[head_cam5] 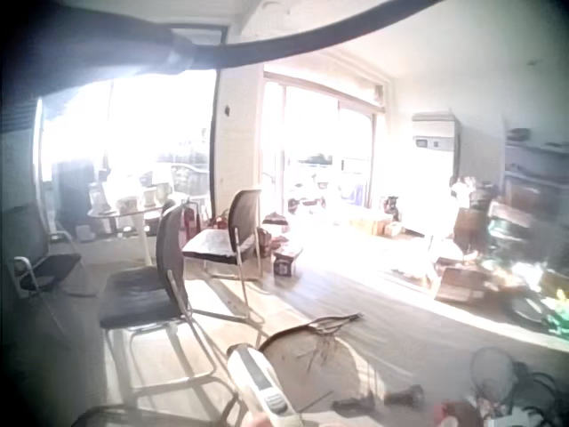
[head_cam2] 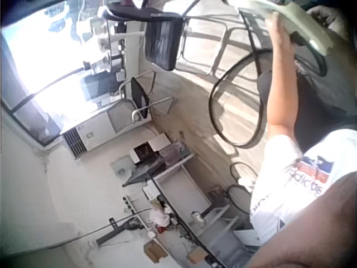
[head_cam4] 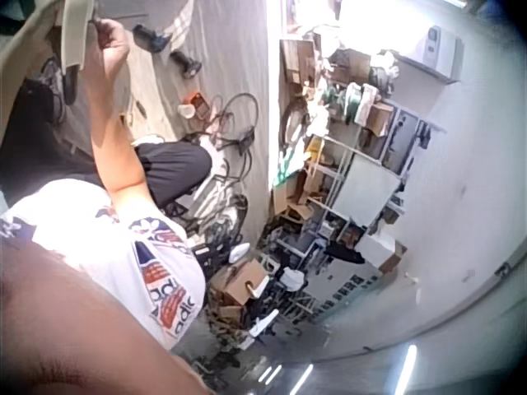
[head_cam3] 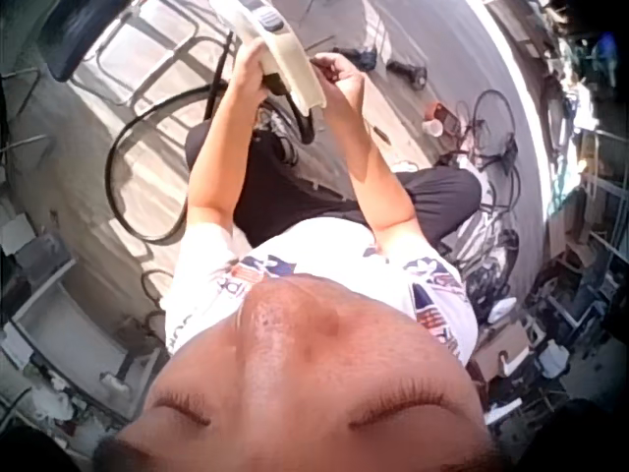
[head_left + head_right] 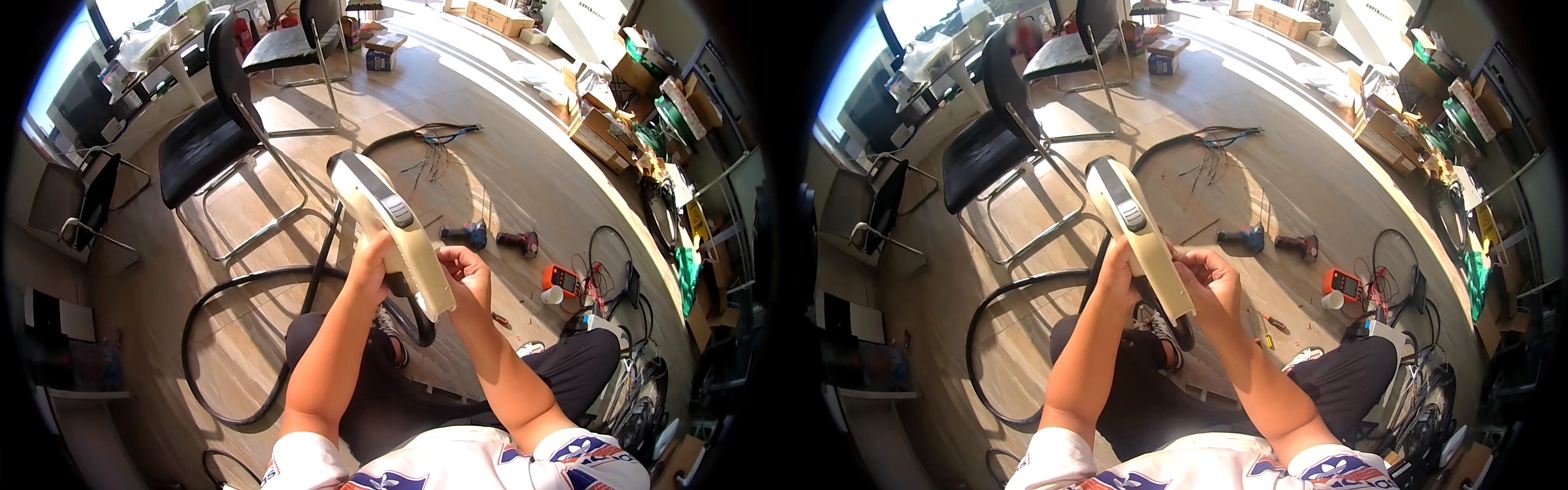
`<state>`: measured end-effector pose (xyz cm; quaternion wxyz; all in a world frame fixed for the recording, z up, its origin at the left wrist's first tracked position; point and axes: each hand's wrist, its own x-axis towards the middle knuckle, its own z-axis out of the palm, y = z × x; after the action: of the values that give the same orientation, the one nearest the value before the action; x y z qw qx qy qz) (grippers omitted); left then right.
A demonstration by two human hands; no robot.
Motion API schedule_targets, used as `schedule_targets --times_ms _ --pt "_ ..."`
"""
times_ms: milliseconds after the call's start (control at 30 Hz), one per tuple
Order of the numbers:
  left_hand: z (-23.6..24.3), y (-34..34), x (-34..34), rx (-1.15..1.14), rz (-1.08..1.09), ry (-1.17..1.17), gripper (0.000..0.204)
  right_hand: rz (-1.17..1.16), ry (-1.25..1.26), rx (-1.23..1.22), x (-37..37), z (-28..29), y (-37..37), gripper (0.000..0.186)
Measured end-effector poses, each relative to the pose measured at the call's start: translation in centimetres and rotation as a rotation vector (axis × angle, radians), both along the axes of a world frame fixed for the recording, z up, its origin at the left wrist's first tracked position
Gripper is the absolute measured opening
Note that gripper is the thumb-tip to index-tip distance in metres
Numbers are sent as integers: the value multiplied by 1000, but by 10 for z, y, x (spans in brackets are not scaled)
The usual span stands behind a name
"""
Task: The person disassembles an EV charger handle by removing screws with a screwdriver and a power drill. They take apart the white plastic housing and remove internal components.
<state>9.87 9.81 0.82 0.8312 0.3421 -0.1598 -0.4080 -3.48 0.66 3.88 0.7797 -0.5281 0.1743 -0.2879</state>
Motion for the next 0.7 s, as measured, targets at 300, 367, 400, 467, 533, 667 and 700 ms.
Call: schedule_targets --times_ms 300,367,400,467,533,667,700 --pt "2 1 -2 59 20 -20 57 108 197 -94 -2 10 -10 36" --pt "3 0 -2 54 4 -26 55 88 222 -135 -1 9 -11 36" --pt "7 -1 -4 68 22 -13 53 75 231 -154 1 9 -12 37" --pt "-1 -2 -2 41 4 -8 50 58 244 -185 2 11 -11 37" --pt "1 0 -1 38 -2 5 46 50 246 -207 2 13 -10 37" --pt "13 1 -6 73 29 -10 40 86 279 -202 1 7 -14 34" --pt "17 1 -7 84 35 -6 39 76 260 -214 2 6 -14 33"
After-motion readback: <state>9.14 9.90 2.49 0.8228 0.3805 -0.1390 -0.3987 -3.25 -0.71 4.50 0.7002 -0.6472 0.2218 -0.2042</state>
